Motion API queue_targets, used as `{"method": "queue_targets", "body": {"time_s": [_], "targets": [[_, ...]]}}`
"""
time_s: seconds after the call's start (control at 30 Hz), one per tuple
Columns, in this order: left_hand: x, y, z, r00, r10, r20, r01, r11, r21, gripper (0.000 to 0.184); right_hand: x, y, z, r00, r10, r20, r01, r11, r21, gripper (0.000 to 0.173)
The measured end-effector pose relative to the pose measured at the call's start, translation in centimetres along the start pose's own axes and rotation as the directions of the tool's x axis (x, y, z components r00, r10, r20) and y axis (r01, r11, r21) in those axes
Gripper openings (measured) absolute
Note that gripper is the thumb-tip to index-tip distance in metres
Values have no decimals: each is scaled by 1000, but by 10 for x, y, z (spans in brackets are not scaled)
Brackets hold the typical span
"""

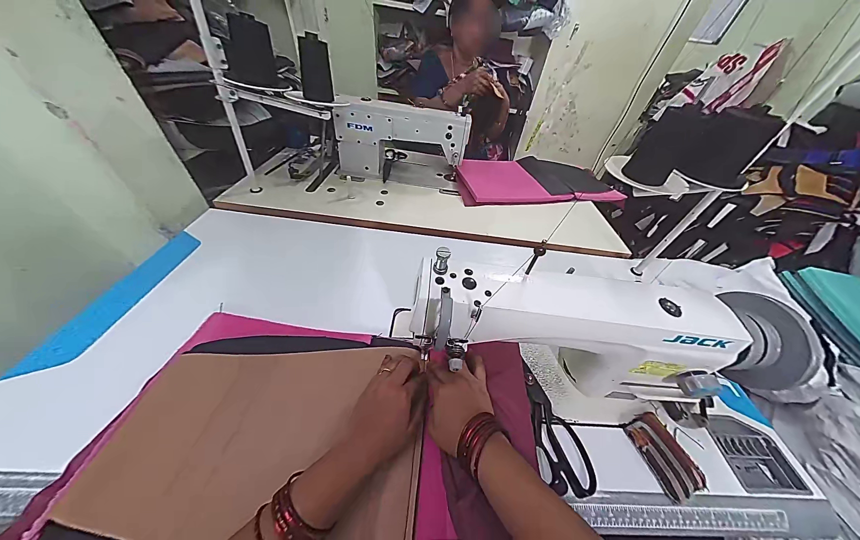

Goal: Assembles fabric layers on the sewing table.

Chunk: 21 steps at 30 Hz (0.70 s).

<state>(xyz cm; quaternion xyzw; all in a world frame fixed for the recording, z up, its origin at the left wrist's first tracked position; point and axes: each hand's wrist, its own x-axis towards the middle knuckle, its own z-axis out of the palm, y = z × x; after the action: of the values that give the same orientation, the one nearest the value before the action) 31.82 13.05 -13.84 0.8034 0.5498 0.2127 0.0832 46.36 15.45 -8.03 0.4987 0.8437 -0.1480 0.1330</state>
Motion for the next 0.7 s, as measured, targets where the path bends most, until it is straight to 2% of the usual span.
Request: {"method": "queue_targets", "body": {"time_s": [0.1, 0.2, 0.4, 0.5, 0.57, 0.7], "targets": [[4, 1, -2, 996, -62, 59, 65, 997, -38, 34, 4, 3, -2, 1000, 2, 20, -2, 1000, 4, 52], [11, 0, -3, 996, -82, 46, 85, 995, -60, 33, 11, 9, -5, 1000, 5, 13, -6, 999, 43, 53], [28, 3, -16, 961, -190, 201, 206, 977, -63, 37, 18, 15, -16, 1000, 27, 16, -28, 993, 111, 51], [33, 1, -13, 969, -194, 152, 209, 974, -87, 38, 20, 18, -20, 999, 38, 7, -38, 994, 105, 52], [32, -4, -4, 989, -147, 32, 149, 984, -98, 34, 18, 20, -22, 999, 36, -32, -33, 994, 102, 52], [27, -10, 7, 998, -48, -49, 44, 996, -82, 26, 14, 21, -16, 994, -4, -106, 11, 998, 67, 50]]}}
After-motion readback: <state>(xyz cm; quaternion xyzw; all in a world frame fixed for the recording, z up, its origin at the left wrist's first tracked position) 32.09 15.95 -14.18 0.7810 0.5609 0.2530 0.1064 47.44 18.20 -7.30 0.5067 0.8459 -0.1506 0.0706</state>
